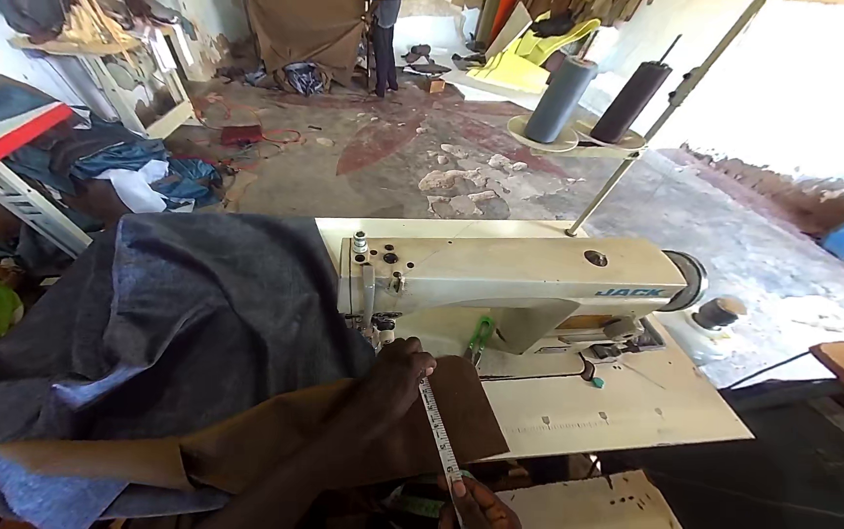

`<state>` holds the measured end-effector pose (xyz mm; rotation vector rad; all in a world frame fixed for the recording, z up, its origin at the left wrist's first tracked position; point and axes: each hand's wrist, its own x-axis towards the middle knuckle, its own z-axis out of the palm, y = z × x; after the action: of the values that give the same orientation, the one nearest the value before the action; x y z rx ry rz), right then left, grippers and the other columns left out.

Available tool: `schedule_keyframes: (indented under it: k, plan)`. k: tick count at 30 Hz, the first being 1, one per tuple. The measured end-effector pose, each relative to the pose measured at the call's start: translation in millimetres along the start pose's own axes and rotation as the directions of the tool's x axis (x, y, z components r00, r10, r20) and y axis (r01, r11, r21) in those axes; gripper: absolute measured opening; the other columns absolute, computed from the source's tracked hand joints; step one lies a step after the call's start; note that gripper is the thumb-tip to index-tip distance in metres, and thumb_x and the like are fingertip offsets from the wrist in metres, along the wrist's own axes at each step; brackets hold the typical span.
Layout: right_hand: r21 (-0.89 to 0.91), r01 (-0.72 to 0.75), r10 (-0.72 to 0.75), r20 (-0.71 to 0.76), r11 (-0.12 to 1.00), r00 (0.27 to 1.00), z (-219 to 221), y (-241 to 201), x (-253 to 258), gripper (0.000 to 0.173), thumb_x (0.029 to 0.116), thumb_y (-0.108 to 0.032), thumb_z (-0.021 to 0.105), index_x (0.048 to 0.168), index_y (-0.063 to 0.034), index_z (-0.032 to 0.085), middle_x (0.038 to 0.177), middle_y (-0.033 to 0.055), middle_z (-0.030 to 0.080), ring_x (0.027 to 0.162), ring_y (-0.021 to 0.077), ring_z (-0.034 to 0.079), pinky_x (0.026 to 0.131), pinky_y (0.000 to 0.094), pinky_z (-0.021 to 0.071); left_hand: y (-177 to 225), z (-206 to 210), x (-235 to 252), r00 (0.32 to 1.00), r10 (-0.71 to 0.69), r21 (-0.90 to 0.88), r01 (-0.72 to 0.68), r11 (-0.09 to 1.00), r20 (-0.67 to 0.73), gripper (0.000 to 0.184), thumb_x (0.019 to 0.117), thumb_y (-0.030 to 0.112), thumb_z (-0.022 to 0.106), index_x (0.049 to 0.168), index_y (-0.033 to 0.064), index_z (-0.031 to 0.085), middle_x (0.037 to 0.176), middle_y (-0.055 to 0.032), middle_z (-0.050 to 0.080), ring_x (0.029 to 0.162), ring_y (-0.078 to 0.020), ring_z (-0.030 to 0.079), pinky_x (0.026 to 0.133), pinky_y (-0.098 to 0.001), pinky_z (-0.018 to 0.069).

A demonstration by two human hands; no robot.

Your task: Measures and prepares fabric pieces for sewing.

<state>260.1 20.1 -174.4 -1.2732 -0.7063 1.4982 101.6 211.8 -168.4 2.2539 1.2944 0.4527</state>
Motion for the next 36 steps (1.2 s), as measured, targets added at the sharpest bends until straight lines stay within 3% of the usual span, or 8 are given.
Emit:
schedule_keyframes:
  k: [4, 8, 13, 25, 30, 36]
  plan:
    - [0.002, -0.057, 0.057, -0.021, 0.998, 0.998, -8, 11, 8, 0.026, 0.1085, -0.009, 0.045, 0.112, 0.0064, 0.065, 0.068, 0.0089, 0.068, 0.048, 0.0096, 0.057, 0.044, 0.0238, 0.049, -18, 24, -3, 0.985, 0.029, 0.059, -0.019, 0.998, -0.173, 0.023, 0.1027, 0.03, 0.06, 0.115, 0.0154, 0.075, 0.107, -0.007, 0.067, 0.101, -0.025, 0.064, 0.091, -0.0448, 0.0529]
    - [0.05, -0.08, 0.08, -0.009, 0.996, 0.997, -7, 20, 11, 0.026, 0.1081, -0.008, 0.045, 0.112, 0.0075, 0.065, 0.068, 0.0101, 0.069, 0.047, 0.01, 0.057, 0.044, 0.0237, 0.0495, -26, 25, -7, 0.962, 0.014, 0.074, 0.007, 0.997, -0.274, 0.036, 0.098, 0.043, 0.066, 0.114, 0.0107, 0.073, 0.105, -0.0081, 0.067, 0.097, -0.0252, 0.065, 0.088, -0.0463, 0.0539]
    - [0.065, -0.092, 0.093, -0.013, 0.994, 0.996, -6, 25, 12, 0.027, 0.108, -0.008, 0.045, 0.114, 0.0081, 0.065, 0.069, 0.0107, 0.069, 0.048, 0.0107, 0.058, 0.043, 0.0239, 0.0495, -22, 18, -12, 0.977, 0.001, 0.104, 0.022, 0.994, -0.215, 0.022, 0.1021, 0.027, 0.062, 0.112, 0.0129, 0.075, 0.109, -0.0065, 0.067, 0.102, -0.0236, 0.064, 0.093, -0.0442, 0.0526]
    - [0.062, -0.087, 0.088, -0.017, 0.994, 0.996, -5, 23, 11, 0.027, 0.1082, -0.009, 0.046, 0.114, 0.0075, 0.066, 0.07, 0.0123, 0.068, 0.048, 0.0125, 0.058, 0.043, 0.0252, 0.0504, -23, 20, -12, 0.963, -0.043, 0.076, 0.066, 0.995, -0.267, 0.016, 0.0986, 0.025, 0.067, 0.104, 0.0145, 0.077, 0.101, -0.0032, 0.067, 0.095, -0.0204, 0.064, 0.088, -0.0434, 0.0535]
    - [0.059, -0.115, 0.118, -0.046, 0.992, 0.992, -7, 25, 11, 0.024, 0.1075, -0.01, 0.048, 0.11, 0.0083, 0.065, 0.068, 0.0138, 0.068, 0.046, 0.0134, 0.058, 0.041, 0.0256, 0.0495, -20, 14, -8, 0.969, -0.08, 0.066, 0.098, 0.993, -0.236, 0.012, 0.0954, 0.026, 0.072, 0.099, 0.0149, 0.075, 0.097, -0.0034, 0.065, 0.092, -0.0209, 0.064, 0.082, -0.0429, 0.0543]
    - [0.043, -0.104, 0.106, -0.051, 0.994, 0.993, -7, 28, 12, 0.025, 0.1072, -0.011, 0.049, 0.109, 0.0084, 0.065, 0.067, 0.0142, 0.068, 0.045, 0.0152, 0.058, 0.041, 0.0275, 0.0505, -16, 7, -5, 0.977, -0.107, 0.057, 0.119, 0.991, -0.182, 0.013, 0.0948, 0.025, 0.073, 0.098, 0.0128, 0.074, 0.098, -0.006, 0.065, 0.094, -0.0236, 0.064, 0.084, -0.045, 0.0541]
